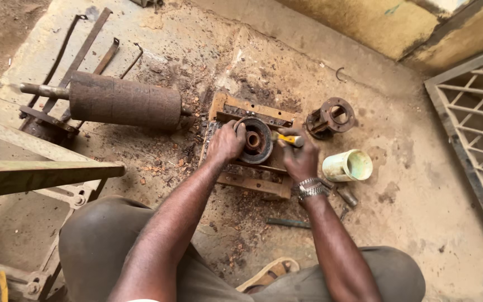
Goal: The person sits on the ground and uses a hammer to repeatedly strike a circular metal part held in a wooden jig. The person rotates the part and continues hammering different sections throughout the clip.
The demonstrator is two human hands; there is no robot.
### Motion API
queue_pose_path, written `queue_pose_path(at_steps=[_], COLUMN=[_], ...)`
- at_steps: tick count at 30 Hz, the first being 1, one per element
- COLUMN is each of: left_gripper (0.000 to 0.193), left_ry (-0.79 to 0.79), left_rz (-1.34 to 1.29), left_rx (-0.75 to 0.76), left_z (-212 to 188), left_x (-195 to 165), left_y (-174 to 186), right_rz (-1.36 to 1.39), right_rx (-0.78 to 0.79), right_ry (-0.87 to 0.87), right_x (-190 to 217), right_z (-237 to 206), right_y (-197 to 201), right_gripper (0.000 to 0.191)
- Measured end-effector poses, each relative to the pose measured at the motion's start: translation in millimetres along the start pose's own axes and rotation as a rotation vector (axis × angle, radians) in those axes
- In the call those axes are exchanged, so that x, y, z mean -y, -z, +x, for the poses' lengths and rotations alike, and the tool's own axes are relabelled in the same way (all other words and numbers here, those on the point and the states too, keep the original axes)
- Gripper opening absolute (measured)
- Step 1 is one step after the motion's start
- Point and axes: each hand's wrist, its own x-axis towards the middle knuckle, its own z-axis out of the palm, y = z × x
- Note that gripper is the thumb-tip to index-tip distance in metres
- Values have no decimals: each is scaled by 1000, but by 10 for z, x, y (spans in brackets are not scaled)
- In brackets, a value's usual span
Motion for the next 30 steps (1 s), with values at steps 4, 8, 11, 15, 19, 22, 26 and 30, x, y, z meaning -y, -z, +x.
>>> queue_pose_path(at_steps=[4, 8, 11, 15, 19, 22, 26, 30], left_gripper=[56, 58, 58, 59, 56, 57, 59, 63], left_ry=[78, 49, -11, 9, 77, 6, 24, 184], left_rz=[-13, -66, -14, -61, -32, -71, -44, -32], left_rx=[84, 51, -37, -4, 76, 13, 5, 134], left_z=[-174, -182, -179, -151, -202, -160, -118, -25], left_x=[-188, -226, -115, -180, -154, -177, -128, -88], left_y=[142, 139, 119, 126, 147, 128, 150, 20], right_rz=[243, 163, 267, 81, 155, 101, 261, 160], right_rx=[-216, -184, -273, -231, -223, -144, -339, -191], right_ry=[556, 404, 506, 586, 421, 358, 561, 392], right_x=[195, 279, 231, 171, 73, 86, 144, 219], right_z=[-237, -86, -157, -26, -126, -53, -129, -158], right_y=[168, 179, 95, 68, 2, -19, -28, 58], right_gripper=[25, 25, 24, 18, 15, 14, 18, 20])
